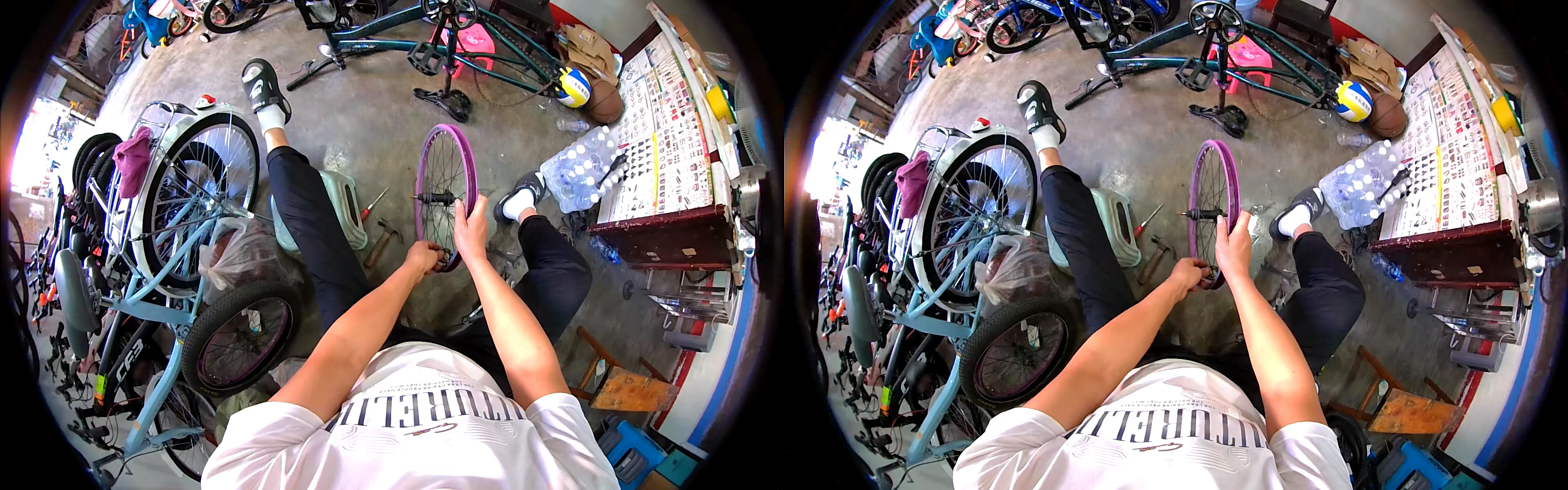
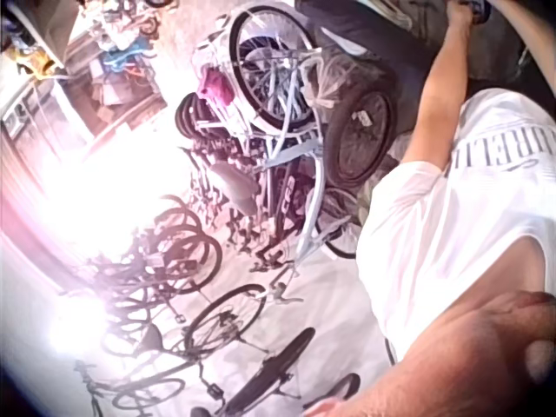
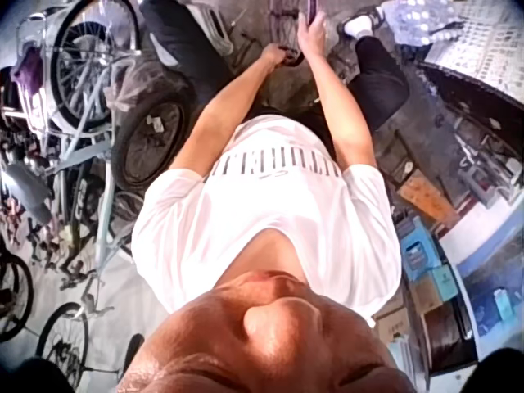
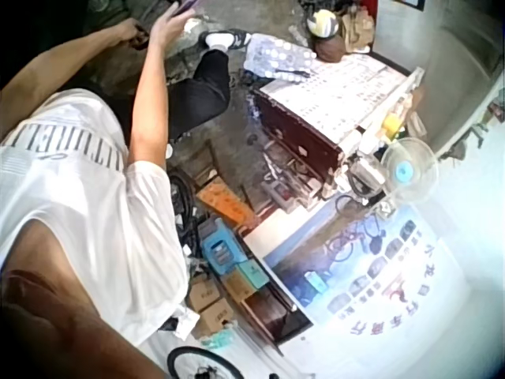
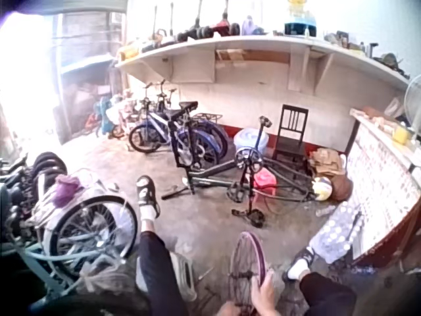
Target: The person cleans a bicycle wheel hub by hand and replaces internal components.
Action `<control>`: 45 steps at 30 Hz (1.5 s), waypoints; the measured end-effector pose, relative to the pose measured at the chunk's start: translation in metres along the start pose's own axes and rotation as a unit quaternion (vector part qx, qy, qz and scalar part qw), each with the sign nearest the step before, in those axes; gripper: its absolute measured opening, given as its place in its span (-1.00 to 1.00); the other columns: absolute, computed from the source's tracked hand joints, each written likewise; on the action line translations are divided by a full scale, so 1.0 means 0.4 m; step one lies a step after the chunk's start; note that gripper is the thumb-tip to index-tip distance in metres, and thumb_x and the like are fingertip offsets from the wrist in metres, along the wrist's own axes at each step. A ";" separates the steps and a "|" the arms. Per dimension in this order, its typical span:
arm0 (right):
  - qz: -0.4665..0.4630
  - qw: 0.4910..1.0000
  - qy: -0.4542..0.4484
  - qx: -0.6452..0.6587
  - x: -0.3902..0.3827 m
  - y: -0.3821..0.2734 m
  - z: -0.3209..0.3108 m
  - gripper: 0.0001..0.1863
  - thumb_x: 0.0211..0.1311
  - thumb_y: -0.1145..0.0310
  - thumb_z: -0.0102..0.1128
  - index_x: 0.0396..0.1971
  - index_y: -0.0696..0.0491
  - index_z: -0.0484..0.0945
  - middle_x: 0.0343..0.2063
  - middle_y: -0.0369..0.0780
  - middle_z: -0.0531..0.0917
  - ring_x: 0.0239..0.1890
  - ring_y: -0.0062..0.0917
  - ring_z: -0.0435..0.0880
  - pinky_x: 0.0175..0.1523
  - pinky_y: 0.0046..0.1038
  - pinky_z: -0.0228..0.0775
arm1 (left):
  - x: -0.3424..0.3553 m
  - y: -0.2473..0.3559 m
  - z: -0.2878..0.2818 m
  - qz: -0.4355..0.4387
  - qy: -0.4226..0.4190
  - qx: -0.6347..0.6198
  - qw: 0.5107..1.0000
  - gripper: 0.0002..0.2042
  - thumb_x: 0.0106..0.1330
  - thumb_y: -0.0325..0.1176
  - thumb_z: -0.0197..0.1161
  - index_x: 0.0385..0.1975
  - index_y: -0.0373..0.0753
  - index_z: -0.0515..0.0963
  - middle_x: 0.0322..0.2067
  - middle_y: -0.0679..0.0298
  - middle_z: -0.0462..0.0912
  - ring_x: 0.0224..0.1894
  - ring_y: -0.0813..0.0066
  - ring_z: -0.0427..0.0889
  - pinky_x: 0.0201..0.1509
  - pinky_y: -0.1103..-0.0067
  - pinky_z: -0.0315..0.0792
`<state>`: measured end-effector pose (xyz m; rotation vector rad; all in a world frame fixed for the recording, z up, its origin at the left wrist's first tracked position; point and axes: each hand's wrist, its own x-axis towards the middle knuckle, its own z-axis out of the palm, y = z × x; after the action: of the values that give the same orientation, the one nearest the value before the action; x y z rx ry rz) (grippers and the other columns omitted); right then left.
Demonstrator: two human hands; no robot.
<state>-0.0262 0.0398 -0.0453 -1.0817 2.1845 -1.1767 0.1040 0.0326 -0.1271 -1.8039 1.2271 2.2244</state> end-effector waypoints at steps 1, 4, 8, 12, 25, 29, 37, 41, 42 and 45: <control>0.003 1.000 -0.003 0.002 0.001 -0.001 -0.003 -0.58 0.52 0.14 0.11 0.13 0.08 0.25 -0.29 0.06 0.63 -0.21 0.08 0.65 -0.12 -0.05 0.40 | 0.007 0.004 0.001 -0.018 -0.006 -0.031 0.999 -0.69 0.44 -0.40 0.28 0.15 -0.29 0.58 -0.26 0.24 0.75 -0.52 0.54 0.60 -0.53 0.52 0.33; -0.012 1.000 0.003 0.006 0.009 0.006 -0.008 -0.59 0.51 0.16 0.11 0.12 0.09 0.27 -0.29 0.05 0.63 -0.22 0.07 0.64 -0.11 -0.07 0.41 | 0.030 -0.008 0.003 -0.054 -0.032 -0.126 0.990 -0.67 0.43 -0.42 0.28 0.17 -0.26 0.57 -0.24 0.30 0.75 -0.48 0.58 0.60 -0.50 0.55 0.39; -0.014 1.000 0.006 0.014 0.030 -0.037 -0.007 -0.63 0.49 0.15 0.11 0.05 0.06 0.28 -0.36 0.12 0.66 -0.25 0.19 0.63 -0.17 0.06 0.37 | 0.052 -0.054 -0.010 -0.032 -0.106 -0.247 0.963 -0.63 0.46 -0.42 0.26 0.25 -0.21 0.49 -0.22 0.36 0.72 -0.45 0.61 0.53 -0.42 0.56 0.41; -0.035 0.999 0.009 -0.028 0.079 -0.035 -0.006 -0.67 0.49 0.22 0.11 0.05 0.05 0.27 -0.39 0.13 0.66 -0.29 0.21 0.63 -0.22 0.08 0.36 | 0.043 -0.011 0.006 0.043 -0.075 -0.107 0.990 -0.66 0.40 -0.32 0.33 0.13 -0.24 0.59 -0.28 0.27 0.74 -0.39 0.48 0.62 -0.34 0.46 0.48; -0.020 0.997 -0.023 -0.074 0.176 -0.098 0.073 -0.65 0.44 0.25 0.15 0.06 0.05 0.27 -0.31 0.11 0.68 -0.23 0.16 0.66 -0.19 0.08 0.45 | 0.017 0.224 -0.022 0.024 0.098 0.354 0.930 -0.54 0.19 0.05 0.35 -0.22 -0.29 0.77 -0.19 0.01 0.79 -0.07 0.13 0.79 0.03 0.25 0.61; -0.041 0.996 -0.010 -0.073 0.187 -0.093 0.080 -0.64 0.44 0.24 0.15 0.06 0.05 0.28 -0.34 0.10 0.68 -0.26 0.16 0.66 -0.21 0.08 0.44 | 0.009 0.264 -0.025 0.016 0.064 0.358 0.931 -0.56 0.13 -0.01 0.38 -0.26 -0.33 0.76 -0.22 0.00 0.79 -0.11 0.13 0.80 -0.01 0.25 0.62; -0.025 0.997 -0.034 -0.059 0.203 -0.083 0.068 -0.66 0.43 0.27 0.15 0.05 0.06 0.30 -0.38 0.11 0.66 -0.27 0.17 0.65 -0.22 0.07 0.40 | 0.073 0.197 -0.013 0.058 0.074 0.265 0.960 -0.59 0.05 -0.05 0.45 -0.48 -0.40 0.73 -0.38 -0.05 0.78 -0.26 0.15 0.81 -0.11 0.35 0.62; -0.062 0.997 -0.022 -0.051 0.199 -0.075 0.037 -0.68 0.44 0.32 0.15 0.05 0.07 0.30 -0.37 0.12 0.66 -0.25 0.19 0.64 -0.22 0.04 0.40 | 0.070 0.165 0.006 0.053 0.035 0.075 0.995 -0.55 0.09 -0.04 0.50 -0.48 -0.44 0.71 -0.47 0.04 0.75 -0.44 0.30 0.74 -0.25 0.38 0.57; -0.063 0.996 -0.028 -0.050 0.197 -0.078 0.033 -0.68 0.44 0.31 0.15 0.05 0.07 0.30 -0.37 0.12 0.66 -0.25 0.18 0.64 -0.22 0.04 0.40 | 0.065 0.162 0.008 0.049 0.024 0.045 0.998 -0.56 0.11 -0.05 0.51 -0.48 -0.43 0.71 -0.50 0.08 0.74 -0.49 0.34 0.71 -0.31 0.39 0.54; -0.062 0.996 -0.041 -0.047 0.195 -0.079 0.026 -0.69 0.45 0.30 0.14 0.04 0.06 0.30 -0.40 0.11 0.66 -0.28 0.17 0.65 -0.24 0.04 0.39 | 0.048 0.156 0.018 0.048 -0.005 -0.049 0.998 -0.64 0.20 -0.13 0.51 -0.45 -0.39 0.70 -0.59 0.18 0.68 -0.59 0.43 0.60 -0.47 0.47 0.41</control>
<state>-0.0525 -0.0383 -0.0252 -1.2982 2.1544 -1.0702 0.0622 -0.0148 -0.1087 -1.8002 1.2485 2.3830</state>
